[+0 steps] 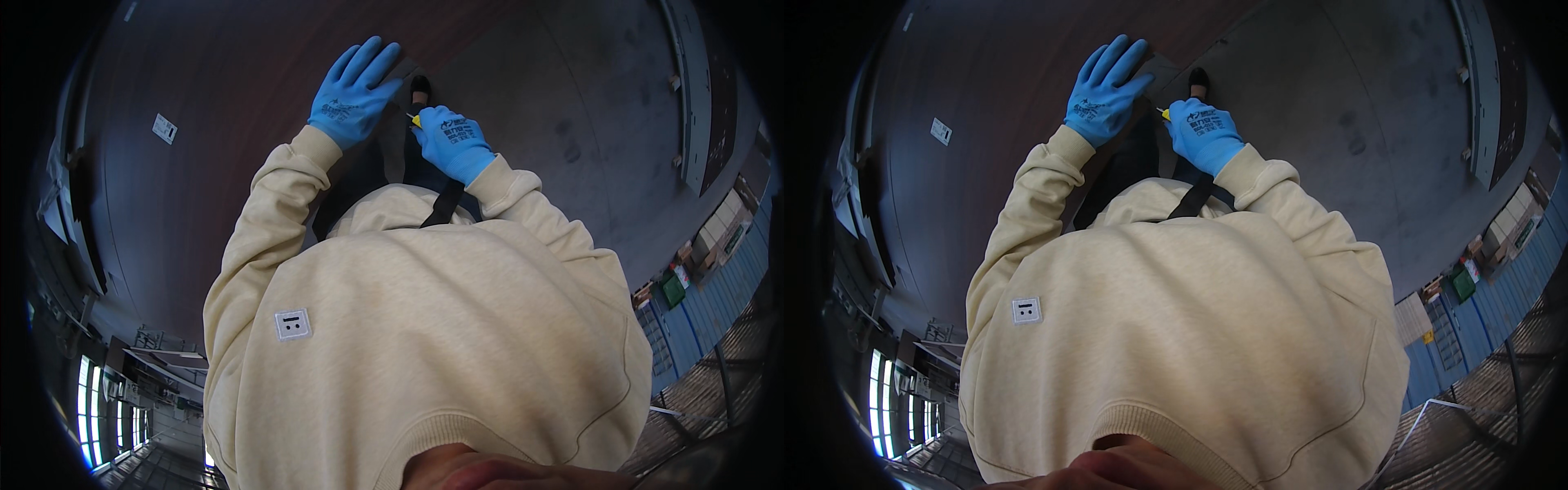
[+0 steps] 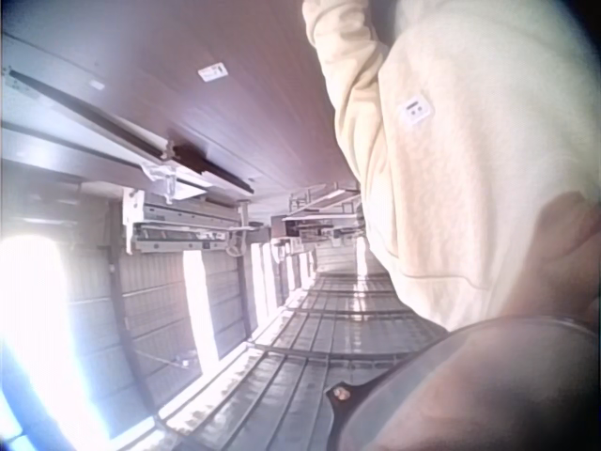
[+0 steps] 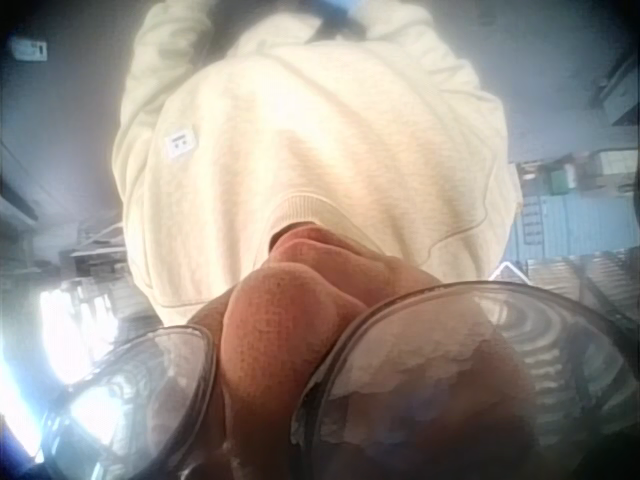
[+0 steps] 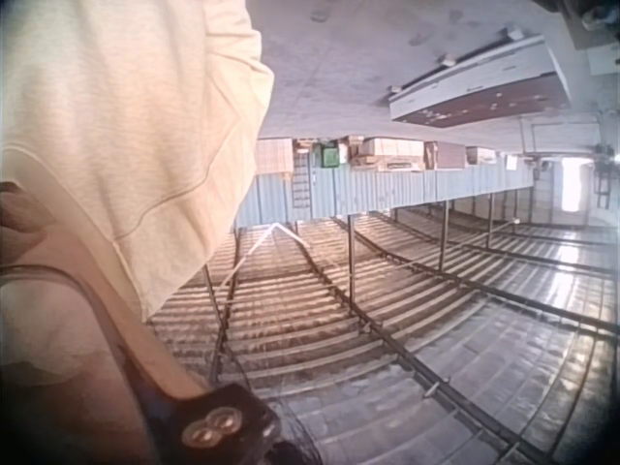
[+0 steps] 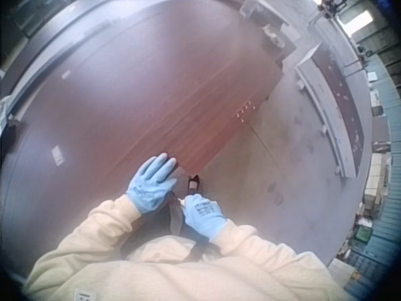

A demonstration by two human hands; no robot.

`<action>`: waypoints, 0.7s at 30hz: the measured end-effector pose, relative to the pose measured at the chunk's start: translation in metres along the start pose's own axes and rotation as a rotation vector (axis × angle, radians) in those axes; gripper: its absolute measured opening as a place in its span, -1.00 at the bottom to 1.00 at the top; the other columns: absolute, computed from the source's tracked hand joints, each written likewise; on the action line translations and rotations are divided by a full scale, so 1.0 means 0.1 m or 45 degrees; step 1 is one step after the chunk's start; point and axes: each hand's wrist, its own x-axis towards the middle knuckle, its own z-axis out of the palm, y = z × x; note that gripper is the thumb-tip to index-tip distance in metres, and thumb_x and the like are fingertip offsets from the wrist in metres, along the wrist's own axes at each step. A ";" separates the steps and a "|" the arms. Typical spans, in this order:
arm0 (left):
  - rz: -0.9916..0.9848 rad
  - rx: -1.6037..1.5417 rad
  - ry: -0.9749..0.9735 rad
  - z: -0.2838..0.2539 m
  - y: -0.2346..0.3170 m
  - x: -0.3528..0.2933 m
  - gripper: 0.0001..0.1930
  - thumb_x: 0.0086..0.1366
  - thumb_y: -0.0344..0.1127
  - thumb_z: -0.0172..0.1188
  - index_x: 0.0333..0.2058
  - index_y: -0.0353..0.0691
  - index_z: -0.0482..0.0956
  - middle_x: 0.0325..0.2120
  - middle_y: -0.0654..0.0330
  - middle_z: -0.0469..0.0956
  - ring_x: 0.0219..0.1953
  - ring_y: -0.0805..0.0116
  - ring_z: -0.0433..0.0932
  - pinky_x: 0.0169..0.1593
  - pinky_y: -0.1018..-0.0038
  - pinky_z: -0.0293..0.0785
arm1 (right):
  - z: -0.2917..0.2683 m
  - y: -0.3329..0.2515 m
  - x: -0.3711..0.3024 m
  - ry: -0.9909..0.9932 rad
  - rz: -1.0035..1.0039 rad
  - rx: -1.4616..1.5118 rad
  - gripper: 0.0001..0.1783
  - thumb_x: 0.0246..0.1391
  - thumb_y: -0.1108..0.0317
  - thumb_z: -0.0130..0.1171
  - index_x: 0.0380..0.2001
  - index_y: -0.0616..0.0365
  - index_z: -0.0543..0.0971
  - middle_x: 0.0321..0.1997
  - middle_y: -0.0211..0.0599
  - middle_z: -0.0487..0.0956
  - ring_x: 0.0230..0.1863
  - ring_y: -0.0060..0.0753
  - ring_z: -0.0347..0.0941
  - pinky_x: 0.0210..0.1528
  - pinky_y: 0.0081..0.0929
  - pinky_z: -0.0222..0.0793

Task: The person lifts and positions a large wood panel, then uses a utility knife to scrape its surface. The person wipes the panel with a cloth, marks a line with a marker, and wipes again. The panel remains on the workbench throughout.

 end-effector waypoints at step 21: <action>-0.046 -0.019 0.040 -0.08 0.04 0.06 -0.55 0.15 -0.39 0.31 0.06 0.02 0.65 0.45 0.11 0.26 0.50 0.00 0.17 0.50 0.11 0.17 | 0.74 0.50 0.06 -0.029 0.265 0.058 -0.63 0.32 0.07 0.15 0.00 0.10 0.61 0.03 0.01 0.63 -0.04 0.12 0.64 0.02 -0.03 0.56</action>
